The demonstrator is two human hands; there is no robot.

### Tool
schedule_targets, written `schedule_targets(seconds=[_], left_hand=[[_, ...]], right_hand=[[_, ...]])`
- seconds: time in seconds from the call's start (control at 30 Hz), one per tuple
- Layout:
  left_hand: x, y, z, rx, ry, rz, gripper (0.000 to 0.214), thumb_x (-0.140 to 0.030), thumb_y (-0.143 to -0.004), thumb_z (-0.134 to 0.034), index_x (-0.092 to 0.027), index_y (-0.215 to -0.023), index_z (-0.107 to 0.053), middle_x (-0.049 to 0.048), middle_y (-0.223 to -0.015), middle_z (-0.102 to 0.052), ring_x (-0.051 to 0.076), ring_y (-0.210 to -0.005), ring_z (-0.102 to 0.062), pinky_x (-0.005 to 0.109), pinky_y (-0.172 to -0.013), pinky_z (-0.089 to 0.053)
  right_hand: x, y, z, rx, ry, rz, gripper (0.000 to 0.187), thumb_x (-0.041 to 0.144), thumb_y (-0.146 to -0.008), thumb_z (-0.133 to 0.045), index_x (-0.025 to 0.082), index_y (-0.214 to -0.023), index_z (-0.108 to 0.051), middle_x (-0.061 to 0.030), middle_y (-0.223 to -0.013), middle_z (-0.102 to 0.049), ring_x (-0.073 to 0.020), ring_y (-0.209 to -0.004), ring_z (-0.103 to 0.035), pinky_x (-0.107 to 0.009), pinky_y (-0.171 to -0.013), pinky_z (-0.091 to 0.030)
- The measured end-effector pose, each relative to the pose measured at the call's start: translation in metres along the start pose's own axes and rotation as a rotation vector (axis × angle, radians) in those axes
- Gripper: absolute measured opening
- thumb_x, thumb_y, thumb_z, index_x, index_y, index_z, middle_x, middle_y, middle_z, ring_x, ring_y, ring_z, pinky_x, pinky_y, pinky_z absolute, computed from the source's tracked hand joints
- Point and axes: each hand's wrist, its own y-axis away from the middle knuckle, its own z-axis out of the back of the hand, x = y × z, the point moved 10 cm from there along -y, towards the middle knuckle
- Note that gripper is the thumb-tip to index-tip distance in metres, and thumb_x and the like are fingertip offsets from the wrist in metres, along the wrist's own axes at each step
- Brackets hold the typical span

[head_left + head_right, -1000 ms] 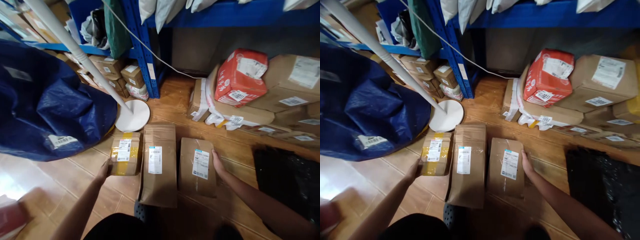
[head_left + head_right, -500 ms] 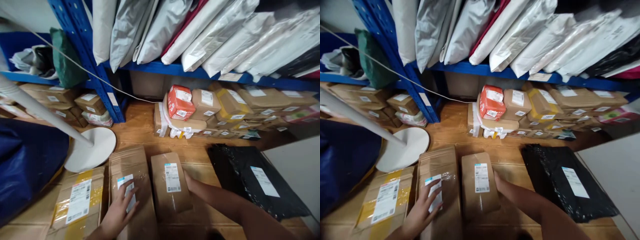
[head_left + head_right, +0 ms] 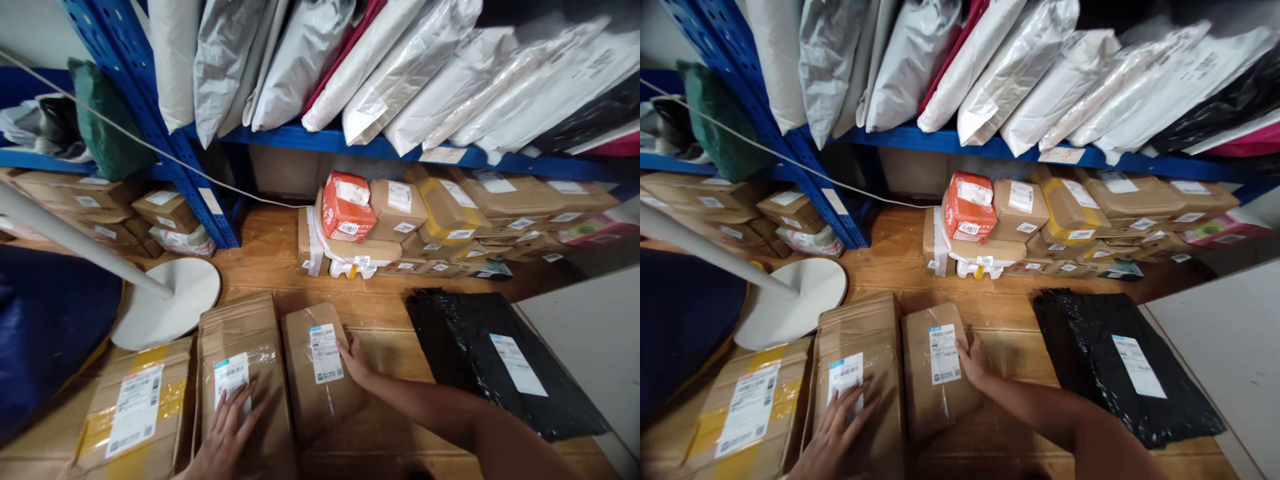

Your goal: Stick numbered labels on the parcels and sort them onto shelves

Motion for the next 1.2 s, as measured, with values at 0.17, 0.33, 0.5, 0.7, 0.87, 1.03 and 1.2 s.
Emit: schedule_targets(seconds=[0.17, 0.33, 0.5, 0.7, 0.87, 1.03, 1.2], left_hand=[[-0.005, 0.056, -0.011, 0.084, -0.082, -0.124, 0.098, -0.068, -0.066, -0.067, -0.031, -0.151, -0.035, 0.0116, -0.156, -0.036, 0.041, -0.141, -0.029, 0.065, -0.117, -0.013], [-0.003, 0.096, -0.028, -0.015, -0.209, -0.061, 0.083, -0.035, -0.073, -0.074, -0.047, -0.146, -0.038, 0.0089, -0.155, -0.036, 0.044, -0.141, -0.030, 0.069, -0.110, -0.026], [0.008, 0.085, -0.032, 0.002, -0.173, 0.017, 0.095, -0.005, -0.072, -0.068, -0.051, -0.147, -0.032, 0.0107, -0.163, -0.016, 0.044, -0.144, -0.026, 0.058, -0.099, -0.048], [0.065, 0.015, -0.019, 0.098, 0.078, 0.076, 0.101, -0.014, -0.058, -0.078, -0.043, -0.147, -0.038, 0.0060, -0.166, 0.006, 0.050, -0.146, -0.011, 0.066, -0.106, -0.038], [0.142, -0.081, -0.014, 0.252, 0.109, -0.023, 0.105, -0.010, -0.053, -0.078, -0.038, -0.147, -0.040, 0.0060, -0.166, 0.004, 0.044, -0.149, -0.007, 0.063, -0.114, -0.027], [0.187, -0.186, -0.005, 0.256, 0.141, -0.033, 0.094, -0.016, -0.062, -0.079, -0.034, -0.147, -0.042, 0.0083, -0.165, -0.009, 0.041, -0.149, -0.014, 0.055, -0.114, -0.030], [0.206, -0.287, -0.020, 0.218, 0.132, 0.014, 0.090, -0.020, -0.067, -0.080, -0.028, -0.147, -0.041, 0.0129, -0.165, -0.011, 0.040, -0.147, -0.020, 0.056, -0.113, -0.031]], right_hand=[[0.004, 0.067, -0.014, 0.256, 0.521, 0.475, 0.119, 0.066, -0.064, -0.069, 0.006, -0.153, -0.018, -0.0264, -0.155, -0.024, -0.0421, -0.145, -0.021, -0.059, -0.117, -0.022], [0.036, 0.097, -0.046, 0.443, 0.782, 0.893, 0.117, 0.053, -0.056, -0.078, 0.024, -0.155, -0.023, -0.0189, -0.162, -0.008, -0.0481, -0.147, -0.008, -0.070, -0.114, -0.011], [0.044, 0.088, -0.054, 0.374, 0.797, 0.958, 0.111, 0.058, -0.062, -0.071, 0.022, -0.155, -0.023, -0.0208, -0.161, -0.012, -0.0476, -0.145, -0.015, -0.069, -0.113, -0.018], [0.027, 0.084, -0.059, 0.397, 0.799, 0.912, 0.120, 0.065, -0.056, -0.073, 0.019, -0.155, -0.022, -0.0204, -0.162, -0.009, -0.0497, -0.144, -0.018, -0.070, -0.114, -0.011], [0.029, 0.082, -0.064, 0.420, 0.783, 0.908, 0.114, 0.064, -0.062, -0.068, 0.019, -0.156, -0.020, -0.0212, -0.162, -0.014, -0.0504, -0.143, -0.021, -0.072, -0.113, -0.005], [0.030, 0.073, -0.065, 0.479, 0.728, 0.867, 0.110, 0.066, -0.066, -0.066, 0.027, -0.156, -0.016, -0.0174, -0.160, -0.024, -0.0491, -0.142, -0.026, -0.074, -0.113, -0.002], [0.025, 0.064, -0.067, 0.550, 0.690, 0.830, 0.113, 0.064, -0.064, -0.070, 0.027, -0.156, -0.015, -0.0189, -0.159, -0.025, -0.0491, -0.142, -0.028, -0.076, -0.112, -0.002]])
